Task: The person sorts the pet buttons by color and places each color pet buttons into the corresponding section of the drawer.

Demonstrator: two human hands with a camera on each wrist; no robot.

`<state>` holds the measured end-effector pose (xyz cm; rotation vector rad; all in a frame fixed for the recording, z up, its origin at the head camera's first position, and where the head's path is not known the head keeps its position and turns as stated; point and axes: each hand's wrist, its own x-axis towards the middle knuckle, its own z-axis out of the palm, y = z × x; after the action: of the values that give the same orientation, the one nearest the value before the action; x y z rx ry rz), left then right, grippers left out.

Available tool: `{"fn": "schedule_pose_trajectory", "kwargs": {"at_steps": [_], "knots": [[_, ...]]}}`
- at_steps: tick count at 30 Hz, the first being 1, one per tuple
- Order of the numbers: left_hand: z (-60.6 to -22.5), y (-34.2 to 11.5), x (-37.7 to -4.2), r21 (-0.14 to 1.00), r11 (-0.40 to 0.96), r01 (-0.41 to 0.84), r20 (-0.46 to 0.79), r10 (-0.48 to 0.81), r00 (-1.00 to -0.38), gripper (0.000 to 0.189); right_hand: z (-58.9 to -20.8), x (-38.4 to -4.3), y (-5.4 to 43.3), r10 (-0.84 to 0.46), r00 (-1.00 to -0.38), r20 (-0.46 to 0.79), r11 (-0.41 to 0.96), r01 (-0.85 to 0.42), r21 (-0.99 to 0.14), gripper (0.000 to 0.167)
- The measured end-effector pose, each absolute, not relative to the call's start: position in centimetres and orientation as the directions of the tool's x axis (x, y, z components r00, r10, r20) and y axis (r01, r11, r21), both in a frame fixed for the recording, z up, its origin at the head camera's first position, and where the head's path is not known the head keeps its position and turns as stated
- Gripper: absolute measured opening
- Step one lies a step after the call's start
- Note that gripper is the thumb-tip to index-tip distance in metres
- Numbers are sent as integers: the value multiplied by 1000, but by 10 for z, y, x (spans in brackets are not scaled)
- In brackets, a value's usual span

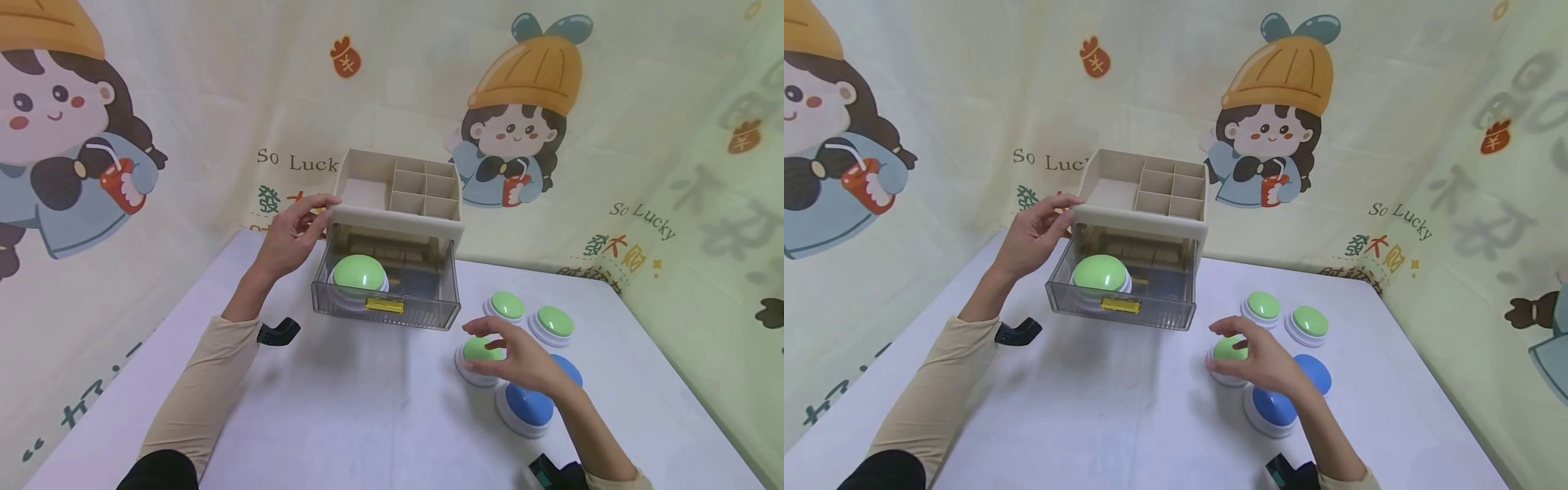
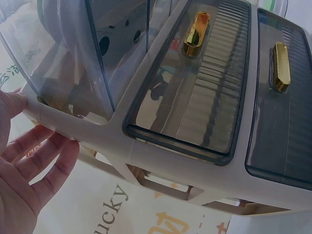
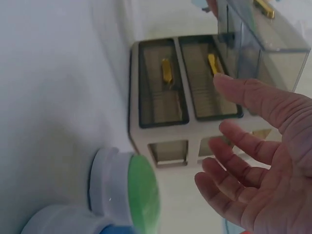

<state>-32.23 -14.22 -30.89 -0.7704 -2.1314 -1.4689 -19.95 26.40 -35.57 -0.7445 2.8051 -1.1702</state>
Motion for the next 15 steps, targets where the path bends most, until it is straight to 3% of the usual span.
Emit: {"fn": "schedule_pose_trajectory", "kwargs": {"at_steps": [15], "knots": [[-309,-142,-322,698,279,659,631,195,-751,31,-376,-215,285,-418,-904,93,622,-359,-695,66]]}}
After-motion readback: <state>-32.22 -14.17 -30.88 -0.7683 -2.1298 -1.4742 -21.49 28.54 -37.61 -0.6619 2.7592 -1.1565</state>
